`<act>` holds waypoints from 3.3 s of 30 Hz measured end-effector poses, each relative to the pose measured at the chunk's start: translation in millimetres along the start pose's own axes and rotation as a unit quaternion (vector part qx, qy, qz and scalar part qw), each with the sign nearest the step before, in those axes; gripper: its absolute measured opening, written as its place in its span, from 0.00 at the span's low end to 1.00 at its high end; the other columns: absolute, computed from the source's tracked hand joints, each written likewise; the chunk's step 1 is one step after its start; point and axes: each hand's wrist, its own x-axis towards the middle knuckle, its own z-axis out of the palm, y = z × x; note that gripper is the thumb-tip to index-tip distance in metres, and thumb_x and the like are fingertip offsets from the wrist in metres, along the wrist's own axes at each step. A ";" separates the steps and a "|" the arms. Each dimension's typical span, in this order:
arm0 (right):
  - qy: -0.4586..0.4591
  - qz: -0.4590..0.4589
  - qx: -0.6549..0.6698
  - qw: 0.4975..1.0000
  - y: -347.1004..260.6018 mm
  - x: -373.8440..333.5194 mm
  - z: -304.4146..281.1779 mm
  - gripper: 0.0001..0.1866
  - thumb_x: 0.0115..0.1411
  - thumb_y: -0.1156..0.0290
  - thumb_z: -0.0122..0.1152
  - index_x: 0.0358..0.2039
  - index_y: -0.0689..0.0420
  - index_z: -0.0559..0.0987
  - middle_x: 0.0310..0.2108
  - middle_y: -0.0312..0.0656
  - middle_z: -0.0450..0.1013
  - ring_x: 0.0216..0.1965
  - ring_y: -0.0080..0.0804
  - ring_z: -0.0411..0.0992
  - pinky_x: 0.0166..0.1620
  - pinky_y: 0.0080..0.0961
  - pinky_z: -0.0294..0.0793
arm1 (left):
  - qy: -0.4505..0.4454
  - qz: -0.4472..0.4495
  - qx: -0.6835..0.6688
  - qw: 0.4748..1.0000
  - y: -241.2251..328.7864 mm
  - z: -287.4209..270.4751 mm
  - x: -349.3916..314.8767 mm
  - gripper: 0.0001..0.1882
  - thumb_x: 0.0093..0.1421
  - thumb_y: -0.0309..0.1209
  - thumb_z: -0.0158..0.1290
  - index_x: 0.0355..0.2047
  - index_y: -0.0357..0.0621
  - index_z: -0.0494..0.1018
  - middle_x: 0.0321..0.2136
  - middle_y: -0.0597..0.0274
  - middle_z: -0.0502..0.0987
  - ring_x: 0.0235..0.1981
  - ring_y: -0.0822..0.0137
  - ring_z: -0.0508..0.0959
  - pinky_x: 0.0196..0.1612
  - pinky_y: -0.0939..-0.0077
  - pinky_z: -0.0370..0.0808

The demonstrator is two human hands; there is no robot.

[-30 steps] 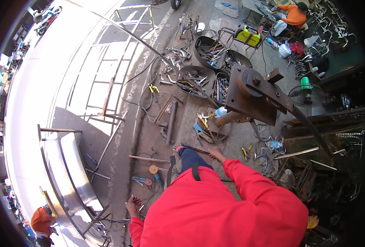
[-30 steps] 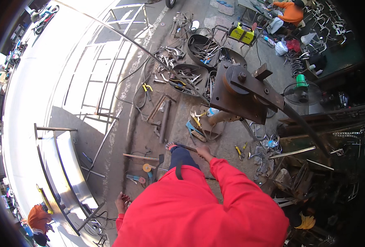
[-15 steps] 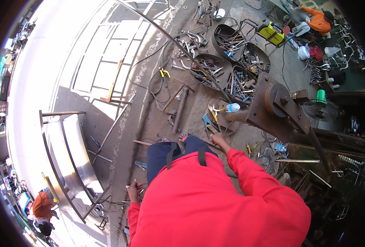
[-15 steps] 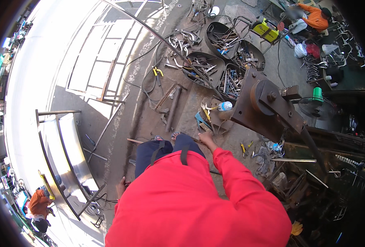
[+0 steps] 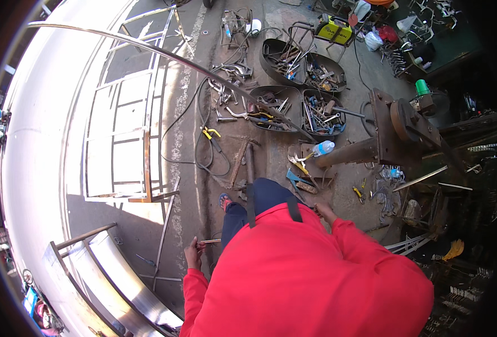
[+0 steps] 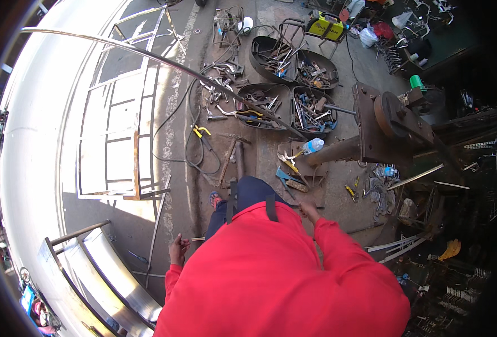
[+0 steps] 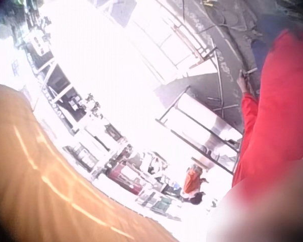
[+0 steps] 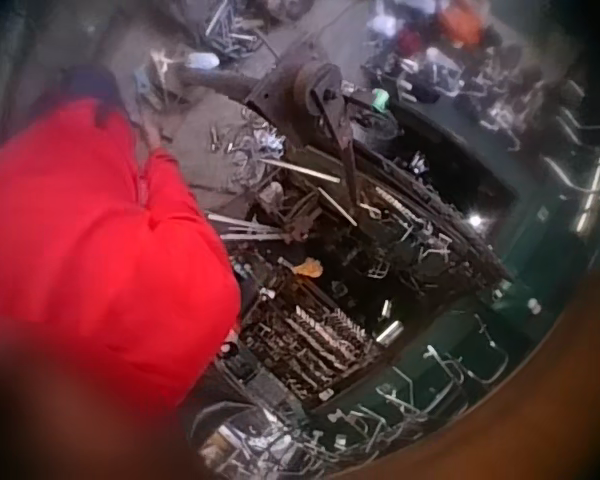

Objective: The person picks up long metal profiles from the workshop floor and carries them to a parked auto rickshaw. They place the profiles on the rickshaw's roof rack, then return to the workshop to retrieve more profiles and repeat the process.

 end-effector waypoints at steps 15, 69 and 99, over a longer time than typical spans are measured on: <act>0.055 -0.183 0.185 0.964 -290.7 23.5 -6.9 0.13 0.64 0.64 0.55 0.26 0.59 0.75 0.18 0.35 0.70 0.14 0.24 0.67 0.18 0.24 0.67 | 0.041 -0.096 0.078 0.991 50.4 -2.1 31.3 0.17 0.63 0.42 0.52 0.25 0.40 0.72 0.22 0.55 0.78 0.21 0.64 0.79 0.22 0.76 0.72; 0.184 -0.046 0.357 0.915 -408.1 308.4 13.4 0.10 0.60 0.65 0.56 0.38 0.57 0.76 0.23 0.39 0.73 0.15 0.29 0.71 0.16 0.26 0.72 | -0.002 -0.092 0.181 0.979 69.5 131.4 -18.9 0.21 0.65 0.49 0.50 0.32 0.43 0.78 0.25 0.64 0.78 0.29 0.73 0.77 0.31 0.79 0.70; -0.162 -0.261 -0.089 0.947 -435.1 -36.4 241.6 0.10 0.56 0.60 0.48 0.28 0.53 0.71 0.21 0.38 0.66 0.21 0.39 0.67 0.30 0.44 0.71 | 0.248 -0.023 -0.372 0.894 -190.5 -98.0 -58.8 0.09 0.56 0.30 0.61 0.28 0.37 0.76 0.23 0.59 0.78 0.21 0.70 0.77 0.23 0.75 0.74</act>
